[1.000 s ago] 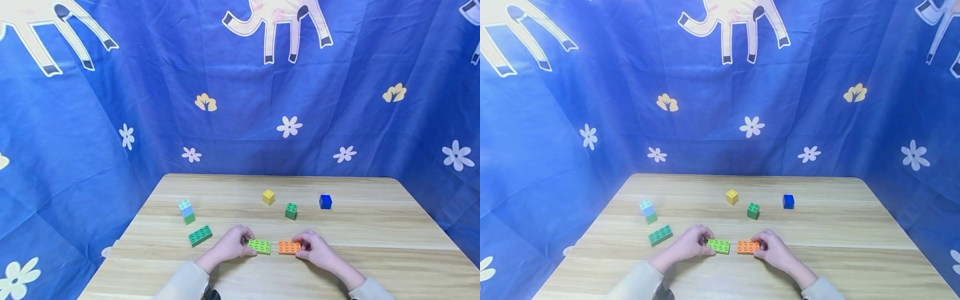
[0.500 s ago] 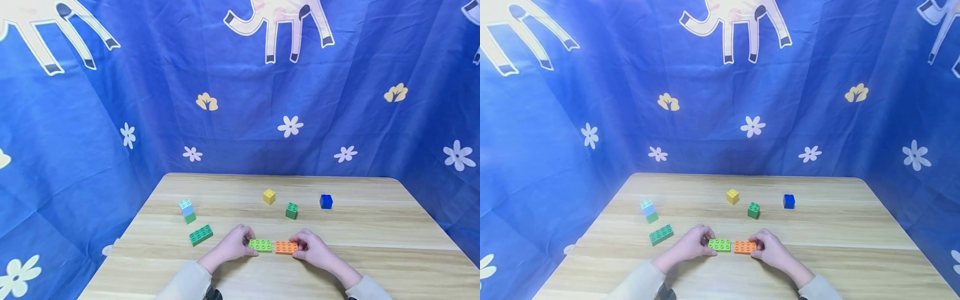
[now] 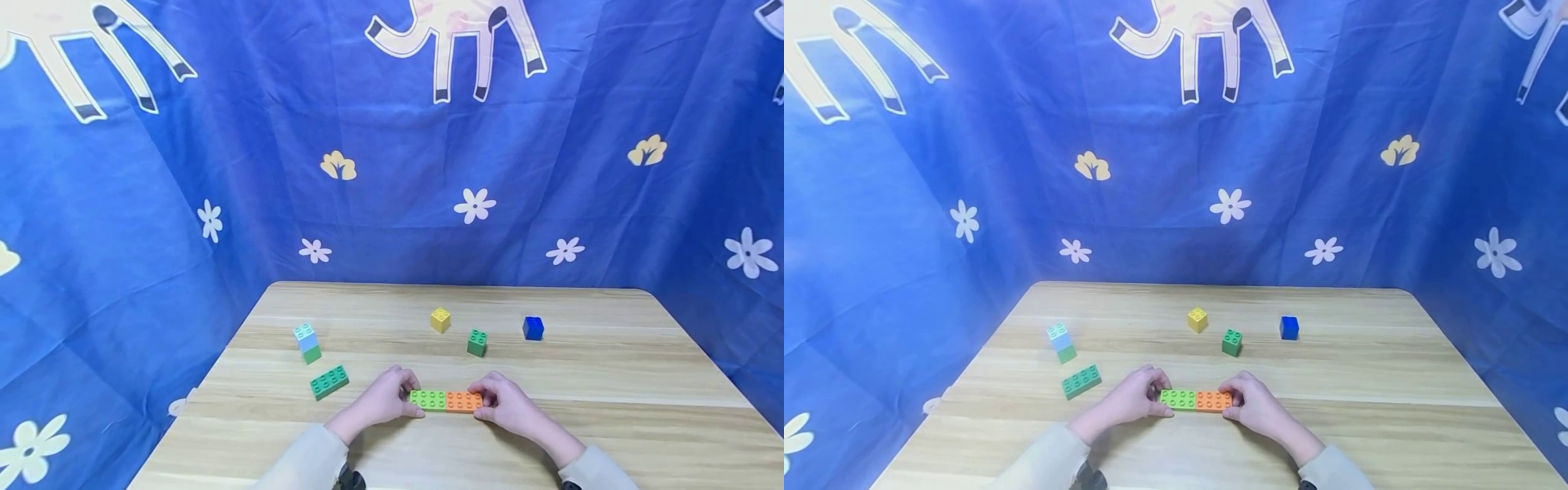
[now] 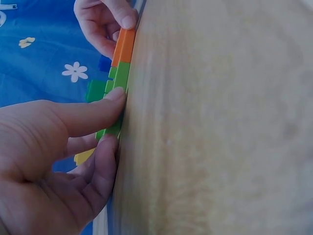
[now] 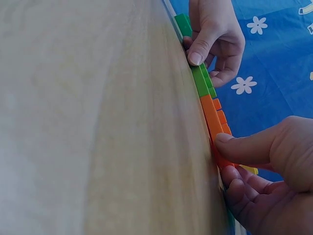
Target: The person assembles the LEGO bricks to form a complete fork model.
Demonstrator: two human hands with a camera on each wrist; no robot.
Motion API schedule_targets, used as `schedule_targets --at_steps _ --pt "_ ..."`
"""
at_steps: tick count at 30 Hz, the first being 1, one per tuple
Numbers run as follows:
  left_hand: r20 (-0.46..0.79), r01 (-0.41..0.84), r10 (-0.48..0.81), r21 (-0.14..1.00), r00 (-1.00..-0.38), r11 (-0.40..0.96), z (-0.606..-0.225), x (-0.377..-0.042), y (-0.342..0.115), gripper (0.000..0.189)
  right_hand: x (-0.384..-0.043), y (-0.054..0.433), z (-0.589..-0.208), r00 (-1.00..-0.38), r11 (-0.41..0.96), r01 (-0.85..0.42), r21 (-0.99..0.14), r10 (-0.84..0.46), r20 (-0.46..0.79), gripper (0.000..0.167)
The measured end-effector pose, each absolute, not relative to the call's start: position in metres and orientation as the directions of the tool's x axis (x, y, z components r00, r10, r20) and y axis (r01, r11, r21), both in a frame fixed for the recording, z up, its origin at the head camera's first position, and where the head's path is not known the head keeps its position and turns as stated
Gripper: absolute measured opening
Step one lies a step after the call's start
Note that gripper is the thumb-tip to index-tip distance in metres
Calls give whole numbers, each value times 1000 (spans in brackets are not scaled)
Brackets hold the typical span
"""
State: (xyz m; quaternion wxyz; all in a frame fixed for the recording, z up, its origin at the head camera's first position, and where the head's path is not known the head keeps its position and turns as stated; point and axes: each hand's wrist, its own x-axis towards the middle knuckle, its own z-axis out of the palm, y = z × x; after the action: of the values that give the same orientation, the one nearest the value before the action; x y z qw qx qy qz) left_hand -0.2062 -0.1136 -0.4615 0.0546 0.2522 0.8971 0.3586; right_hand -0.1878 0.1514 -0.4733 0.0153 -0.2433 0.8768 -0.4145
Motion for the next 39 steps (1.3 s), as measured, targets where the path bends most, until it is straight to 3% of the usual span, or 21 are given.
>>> schedule_targets --at_steps 15,24,39 --pt "75 395 505 723 -860 566 -465 -208 -117 43 -187 154 -473 -890 515 -382 -768 -428 156 40" --pt "17 300 502 819 -865 489 -465 -209 -123 39 -186 164 -470 -924 466 -290 -836 -363 119 41" --pt "-12 225 518 892 -855 393 -465 -208 -127 30 -196 195 -468 -956 554 -281 -784 -229 181 34"
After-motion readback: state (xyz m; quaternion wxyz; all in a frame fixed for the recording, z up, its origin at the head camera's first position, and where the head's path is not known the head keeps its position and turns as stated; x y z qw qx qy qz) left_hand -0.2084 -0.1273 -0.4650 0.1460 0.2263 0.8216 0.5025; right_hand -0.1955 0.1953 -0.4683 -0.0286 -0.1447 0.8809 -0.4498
